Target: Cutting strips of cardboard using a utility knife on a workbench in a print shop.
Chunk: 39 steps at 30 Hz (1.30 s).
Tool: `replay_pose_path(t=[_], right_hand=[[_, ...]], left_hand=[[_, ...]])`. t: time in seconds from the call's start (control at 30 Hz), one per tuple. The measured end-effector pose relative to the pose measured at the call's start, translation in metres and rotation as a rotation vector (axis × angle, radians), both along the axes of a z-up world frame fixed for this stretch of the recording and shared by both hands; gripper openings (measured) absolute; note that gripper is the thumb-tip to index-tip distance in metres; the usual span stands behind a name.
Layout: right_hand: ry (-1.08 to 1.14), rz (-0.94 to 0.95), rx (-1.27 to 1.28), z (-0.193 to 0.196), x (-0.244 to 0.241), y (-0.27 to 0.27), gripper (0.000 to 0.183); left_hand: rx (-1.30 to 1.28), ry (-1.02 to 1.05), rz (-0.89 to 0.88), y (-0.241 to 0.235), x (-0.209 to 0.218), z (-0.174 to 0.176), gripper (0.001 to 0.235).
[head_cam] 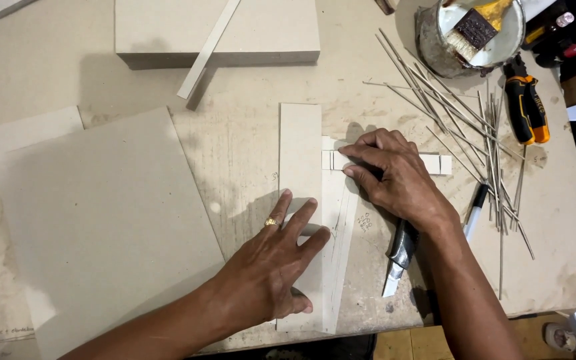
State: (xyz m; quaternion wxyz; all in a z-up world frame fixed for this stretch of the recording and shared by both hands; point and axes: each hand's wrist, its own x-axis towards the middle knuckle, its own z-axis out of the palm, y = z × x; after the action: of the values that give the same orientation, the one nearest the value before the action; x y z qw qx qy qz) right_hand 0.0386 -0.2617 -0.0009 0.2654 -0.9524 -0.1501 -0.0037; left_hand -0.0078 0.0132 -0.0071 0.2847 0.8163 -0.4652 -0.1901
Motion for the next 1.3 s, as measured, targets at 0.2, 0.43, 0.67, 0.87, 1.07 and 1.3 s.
replay_pose_path(t=[0.2, 0.43, 0.67, 0.87, 1.07, 1.3], right_hand=[[-0.007, -0.001, -0.002, -0.002, 0.000, -0.001, 0.037], [0.020, -0.005, -0.036, 0.001, 0.002, 0.001, 0.036], [-0.085, -0.018, -0.097, 0.025, -0.041, 0.001, 0.034], [0.006, -0.029, -0.153, 0.037, -0.136, 0.008, 0.037], [-0.090, -0.053, -0.104, -0.001, -0.138, -0.028, 0.040], [-0.225, -0.121, -0.211, 0.008, -0.148, -0.046, 0.031]], left_hand=[[0.093, 0.114, -0.021, -0.003, 0.004, 0.015, 0.100], [0.090, 0.081, -0.007, -0.004, 0.000, -0.004, 0.113], [0.227, -0.397, 0.019, -0.011, -0.004, -0.057, 0.147], [0.393, 0.120, -0.025, -0.020, 0.011, 0.019, 0.120], [0.377, 0.128, 0.015, -0.020, 0.008, 0.031, 0.113], [0.310, 0.025, -0.010, -0.017, 0.009, 0.013, 0.113]])
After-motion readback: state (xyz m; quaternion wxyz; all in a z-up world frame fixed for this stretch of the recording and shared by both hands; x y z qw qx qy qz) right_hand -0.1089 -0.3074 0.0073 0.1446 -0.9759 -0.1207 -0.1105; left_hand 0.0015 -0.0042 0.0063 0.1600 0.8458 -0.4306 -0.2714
